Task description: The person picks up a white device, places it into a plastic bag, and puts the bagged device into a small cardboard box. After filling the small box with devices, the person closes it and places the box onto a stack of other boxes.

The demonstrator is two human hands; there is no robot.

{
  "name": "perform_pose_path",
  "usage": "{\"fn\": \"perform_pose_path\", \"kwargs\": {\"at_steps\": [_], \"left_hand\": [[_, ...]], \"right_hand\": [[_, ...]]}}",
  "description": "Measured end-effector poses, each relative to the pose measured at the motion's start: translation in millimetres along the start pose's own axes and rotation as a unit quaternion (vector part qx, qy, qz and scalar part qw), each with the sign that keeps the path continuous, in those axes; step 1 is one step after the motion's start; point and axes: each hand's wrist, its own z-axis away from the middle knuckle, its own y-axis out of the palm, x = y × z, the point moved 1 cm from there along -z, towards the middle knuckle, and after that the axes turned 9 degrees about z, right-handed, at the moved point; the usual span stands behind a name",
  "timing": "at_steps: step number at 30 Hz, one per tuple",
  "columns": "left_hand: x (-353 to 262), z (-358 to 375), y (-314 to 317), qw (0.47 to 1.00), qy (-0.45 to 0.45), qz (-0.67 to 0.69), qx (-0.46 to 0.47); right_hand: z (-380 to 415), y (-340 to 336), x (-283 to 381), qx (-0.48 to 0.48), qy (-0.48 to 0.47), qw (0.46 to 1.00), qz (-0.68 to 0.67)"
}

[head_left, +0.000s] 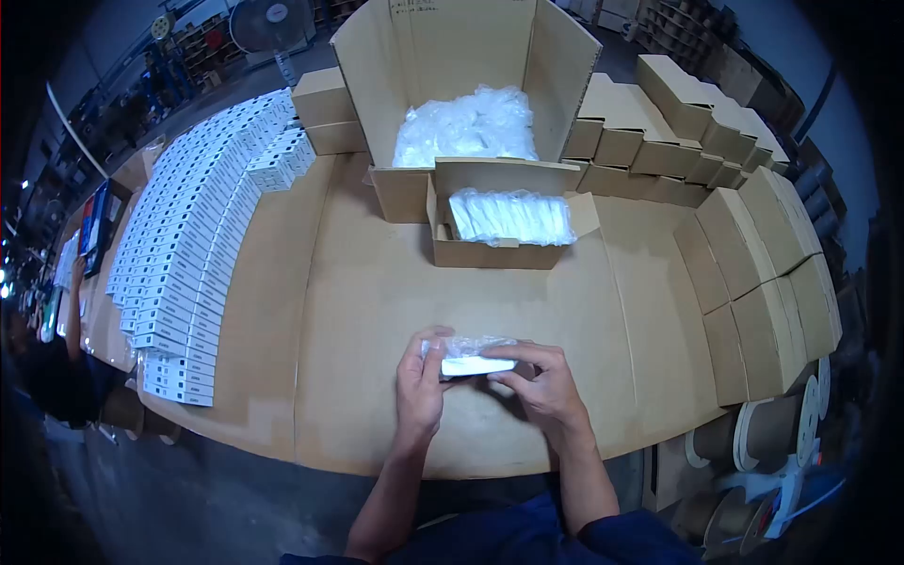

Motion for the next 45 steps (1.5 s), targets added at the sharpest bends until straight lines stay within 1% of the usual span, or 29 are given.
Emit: {"fn": "perform_pose_path", "kwargs": {"at_steps": [2, 5, 8, 11, 14, 17, 18, 21, 22, 25, 26, 27, 28, 30, 31, 32, 33, 35, 36, 37, 41, 42, 43, 45], "left_hand": [[-13, 4, 9, 0.999, 0.019, -0.015, 0.033], [-21, 7, 8, 0.998, 0.001, -0.004, 0.070], [-23, 6, -2, 0.974, 0.033, -0.113, 0.192], [-21, -4, -21, 0.959, -0.018, -0.162, 0.234], [-25, -10, -23, 0.953, 0.037, -0.191, 0.232], [-40, -20, -22, 0.928, 0.081, -0.271, 0.241], [-51, -21, -17, 0.919, 0.080, -0.295, 0.248], [-74, -33, -13, 0.924, -0.036, -0.292, 0.244], [-76, -41, -19, 0.915, -0.047, -0.298, 0.267], [-88, -62, -22, 0.939, -0.043, -0.202, 0.275], [-93, -74, -25, 0.924, 0.007, -0.280, 0.262], [-101, -82, -24, 0.894, 0.079, -0.360, 0.254], [-109, -92, -20, 0.854, 0.150, -0.435, 0.244], [-124, -112, -12, 0.741, 0.287, -0.567, 0.217], [-129, -123, -9, 0.708, 0.304, -0.597, 0.223], [-134, -134, -6, 0.674, 0.320, -0.625, 0.228], [-138, -144, -4, 0.638, 0.338, -0.652, 0.233], [-140, -160, -3, 0.600, 0.346, -0.680, 0.241], [-140, -169, -4, 0.581, 0.357, -0.687, 0.250], [-141, -175, -6, 0.562, 0.368, -0.694, 0.259], [-136, -182, -27, 0.631, 0.390, -0.622, 0.252], [-139, -179, -31, 0.652, 0.365, -0.617, 0.247], [-139, -179, -37, 0.662, 0.360, -0.610, 0.244], [-136, -179, -49, 0.682, 0.346, -0.598, 0.240]], "right_hand": [[1, -1, -6, 0.009, 0.029, 0.999, -0.031], [1, -3, -9, 0.008, 0.026, 0.999, -0.034], [0, -5, -15, 0.016, 0.045, 0.998, -0.045], [-6, -11, -9, 0.031, -0.090, 0.991, 0.094], [-16, -13, 6, -0.002, -0.149, 0.968, 0.204], [-21, -15, 22, 0.027, -0.091, 0.966, 0.241], [-26, -17, 32, 0.041, -0.119, 0.957, 0.262], [-41, -18, 38, 0.096, -0.200, 0.918, 0.328], [-48, -18, 42, 0.104, -0.199, 0.926, 0.303], [-70, -24, 50, 0.084, -0.185, 0.943, 0.262], [-79, -24, 50, 0.039, -0.198, 0.944, 0.259], [-87, -25, 51, -0.004, -0.188, 0.945, 0.268], [-96, -26, 51, -0.048, -0.178, 0.943, 0.277], [-115, -28, 59, -0.131, -0.150, 0.929, 0.312], [-123, -27, 65, -0.167, -0.128, 0.918, 0.337], [-133, -25, 64, -0.194, -0.125, 0.914, 0.334], [-142, -21, 64, -0.216, -0.142, 0.908, 0.330], [-157, -9, 65, -0.258, -0.177, 0.894, 0.320], [-162, -2, 66, -0.248, -0.161, 0.907, 0.300], [-166, 5, 64, -0.255, -0.171, 0.901, 0.307], [-173, 30, 35, -0.283, -0.194, 0.873, 0.347], [-172, 36, 30, -0.277, -0.173, 0.882, 0.339], [-171, 41, 26, -0.272, -0.151, 0.891, 0.330], [-172, 47, 18, -0.277, -0.160, 0.884, 0.342]]}}
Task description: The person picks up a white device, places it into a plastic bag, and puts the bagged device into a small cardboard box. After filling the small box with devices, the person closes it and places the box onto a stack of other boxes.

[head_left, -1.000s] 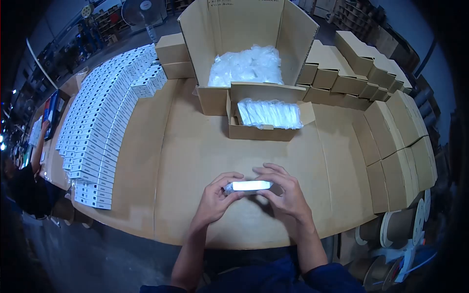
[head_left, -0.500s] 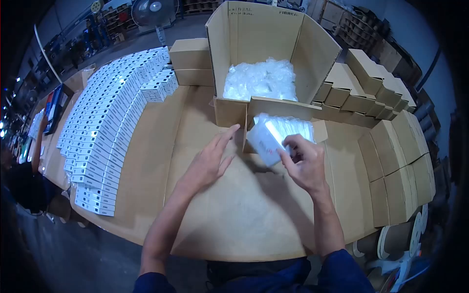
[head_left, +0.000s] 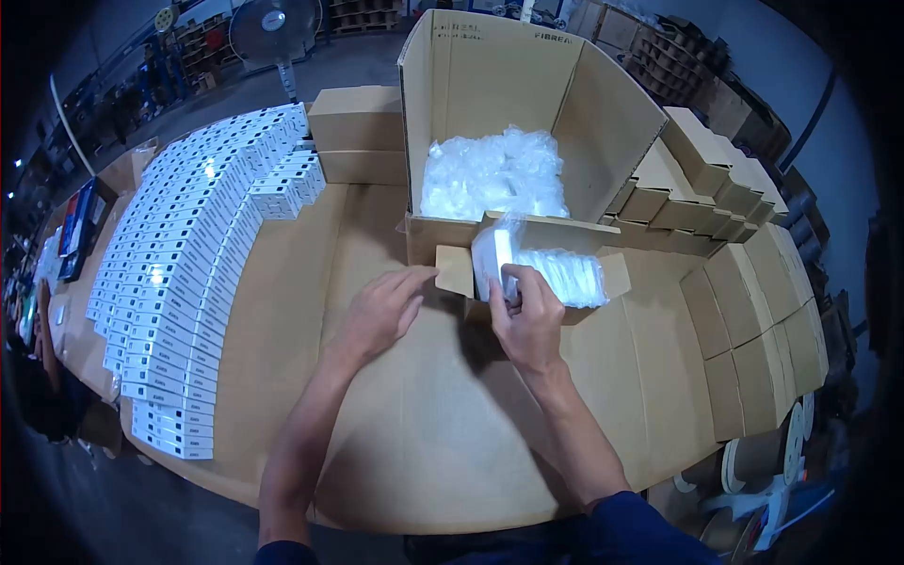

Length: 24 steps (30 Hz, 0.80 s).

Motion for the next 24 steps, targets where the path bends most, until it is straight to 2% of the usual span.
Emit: {"fn": "perform_pose_path", "kwargs": {"at_steps": [4, 9, 12, 13, 20, 24], "left_hand": [[8, 8, 6, 0.999, -0.021, 0.048, 0.012], [17, 4, 6, 0.999, 0.016, 0.040, 0.015], [21, 3, 8, 0.999, 0.022, 0.034, 0.024], [22, 3, 9, 0.999, 0.023, 0.031, 0.028], [28, 1, 13, 0.999, 0.030, -0.007, 0.039], [26, 1, 8, 0.998, 0.040, -0.028, 0.041]], "right_hand": [[-2, 13, -4, 0.024, -0.022, 0.997, 0.073], [7, 26, -8, 0.118, -0.016, 0.982, 0.145], [14, 26, -13, 0.148, -0.058, 0.971, 0.176], [17, 20, -13, 0.213, -0.040, 0.957, 0.193], [35, 7, -2, 0.206, -0.123, 0.926, 0.290], [34, 0, -10, 0.259, -0.121, 0.923, 0.257]]}}
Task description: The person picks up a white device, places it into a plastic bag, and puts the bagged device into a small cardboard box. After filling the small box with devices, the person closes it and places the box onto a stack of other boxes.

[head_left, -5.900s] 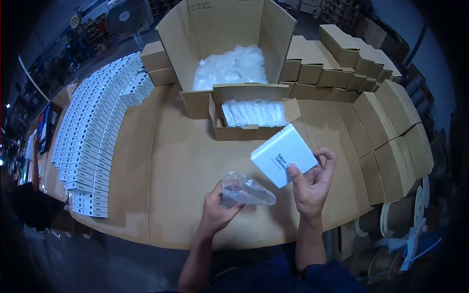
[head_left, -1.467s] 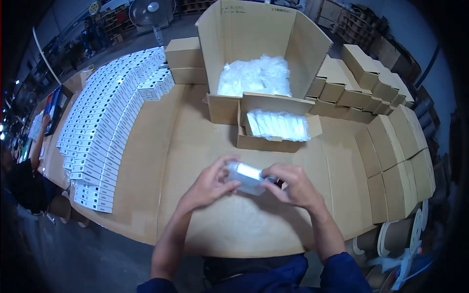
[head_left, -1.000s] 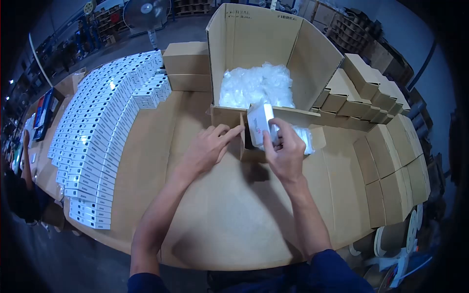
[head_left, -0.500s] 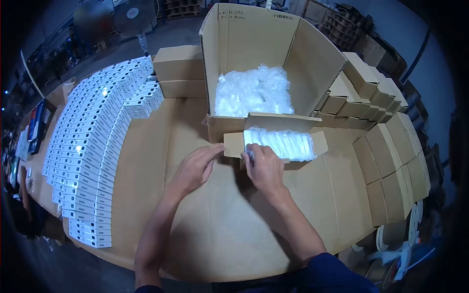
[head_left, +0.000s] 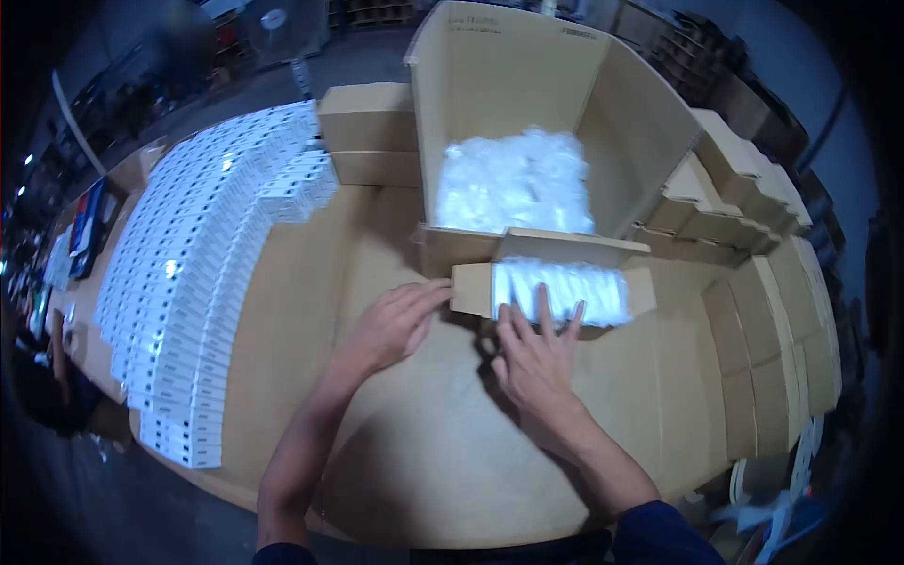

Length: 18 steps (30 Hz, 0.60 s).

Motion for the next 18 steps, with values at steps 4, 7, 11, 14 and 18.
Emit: {"fn": "perform_pose_path", "kwargs": {"at_steps": [4, 7, 11, 14, 18], "left_hand": [[-3, 8, -19, 1.000, 0.002, -0.019, 0.006], [10, 28, -44, 0.998, -0.040, -0.039, -0.011], [67, 61, -72, 0.986, -0.112, -0.094, -0.081], [115, 63, -100, 0.968, -0.154, -0.142, -0.138], [170, 50, -137, 0.947, -0.142, -0.203, -0.203]], "right_hand": [[-6, -11, 3, -0.008, 0.010, 1.000, 0.024], [-6, -42, 22, -0.091, 0.058, 0.994, -0.032], [-41, -23, 79, -0.187, -0.090, 0.932, -0.298], [-113, 26, 126, -0.107, -0.159, 0.931, -0.311], [-222, 78, 164, -0.066, -0.146, 0.964, -0.211]]}}
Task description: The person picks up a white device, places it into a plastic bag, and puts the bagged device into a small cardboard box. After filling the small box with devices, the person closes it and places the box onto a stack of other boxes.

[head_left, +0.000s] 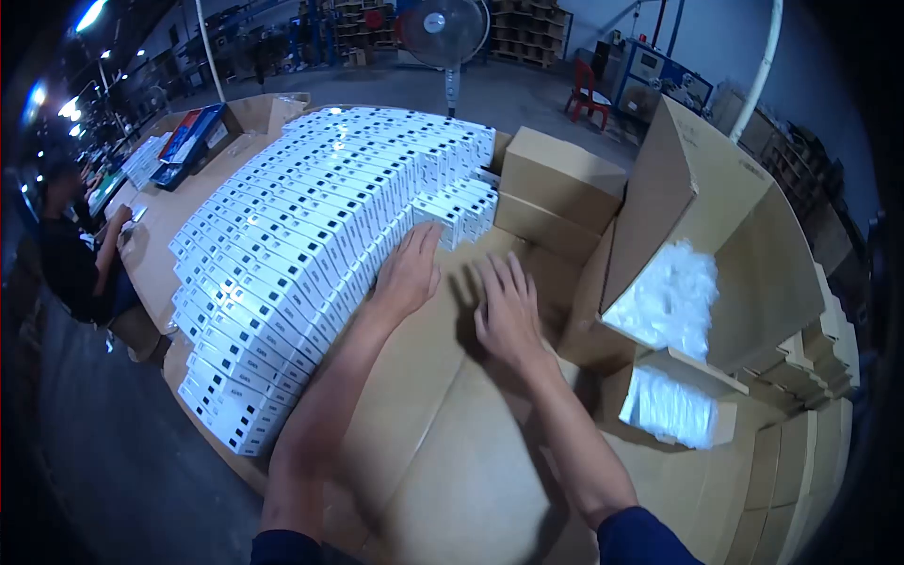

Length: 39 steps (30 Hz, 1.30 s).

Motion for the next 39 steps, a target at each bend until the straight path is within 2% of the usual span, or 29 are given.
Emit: {"fn": "perform_pose_path", "kwargs": {"at_steps": [3, 6, 15, 18, 19, 20, 21, 22, 24, 26, 28, 29, 31, 32, 35, 37, 38, 39], "left_hand": [[22, -20, 2, 0.999, 0.030, -0.022, -0.007], [35, -27, 11, 0.997, 0.050, -0.057, -0.016], [37, -17, 6, 0.989, 0.032, -0.146, -0.022], [24, -7, -3, 0.990, 0.036, -0.130, -0.046], [14, -3, -12, 0.990, 0.041, -0.122, -0.060], [1, 3, -16, 0.991, 0.046, -0.106, -0.072], [-10, 11, -20, 0.992, 0.046, -0.073, -0.091], [-23, 15, -26, 0.992, 0.050, -0.037, -0.108], [-69, 23, -41, 0.992, 0.043, 0.025, -0.118], [-123, 28, -62, 0.989, 0.115, 0.015, -0.096], [-170, 31, -66, 0.983, 0.168, 0.040, -0.068], [-189, 31, -68, 0.983, 0.172, 0.044, -0.042], [-222, 19, -72, 0.977, 0.130, 0.165, 0.031], [-239, 12, -74, 0.966, 0.108, 0.224, 0.069], [-275, -27, -63, 0.955, 0.141, 0.250, 0.079], [-292, -61, -41, 0.938, 0.137, 0.301, 0.106], [-298, -78, -23, 0.932, 0.142, 0.298, 0.148], [-303, -98, -4, 0.925, 0.149, 0.293, 0.190]], "right_hand": [[-62, 24, -11, 0.004, 0.034, 0.999, 0.005], [-94, 31, -13, 0.061, 0.048, 0.996, 0.032], [-105, 34, -10, 0.121, 0.061, 0.989, 0.054], [-95, 29, -10, 0.081, 0.064, 0.994, 0.024], [-89, 15, -5, 0.081, 0.080, 0.993, -0.033], [-77, 3, 0, 0.030, 0.092, 0.993, -0.069], [-63, 2, -4, 0.006, 0.061, 0.983, -0.173], [-50, 0, -9, -0.027, 0.031, 0.962, -0.271], [-12, -26, 1, 0.049, 0.087, 0.871, -0.481], [25, -104, 19, 0.176, 0.147, 0.746, -0.625], [51, -122, 16, 0.117, 0.127, 0.698, -0.695], [63, -133, 10, 0.100, 0.133, 0.708, -0.686], [87, -164, -13, 0.074, 0.124, 0.742, -0.655], [97, -185, -22, 0.070, 0.144, 0.728, -0.666], [119, -245, -59, 0.039, 0.143, 0.853, -0.501], [122, -269, -102, -0.051, 0.083, 0.944, -0.316], [122, -282, -121, -0.103, 0.055, 0.972, -0.204], [120, -291, -138, -0.113, 0.080, 0.972, -0.188]]}}
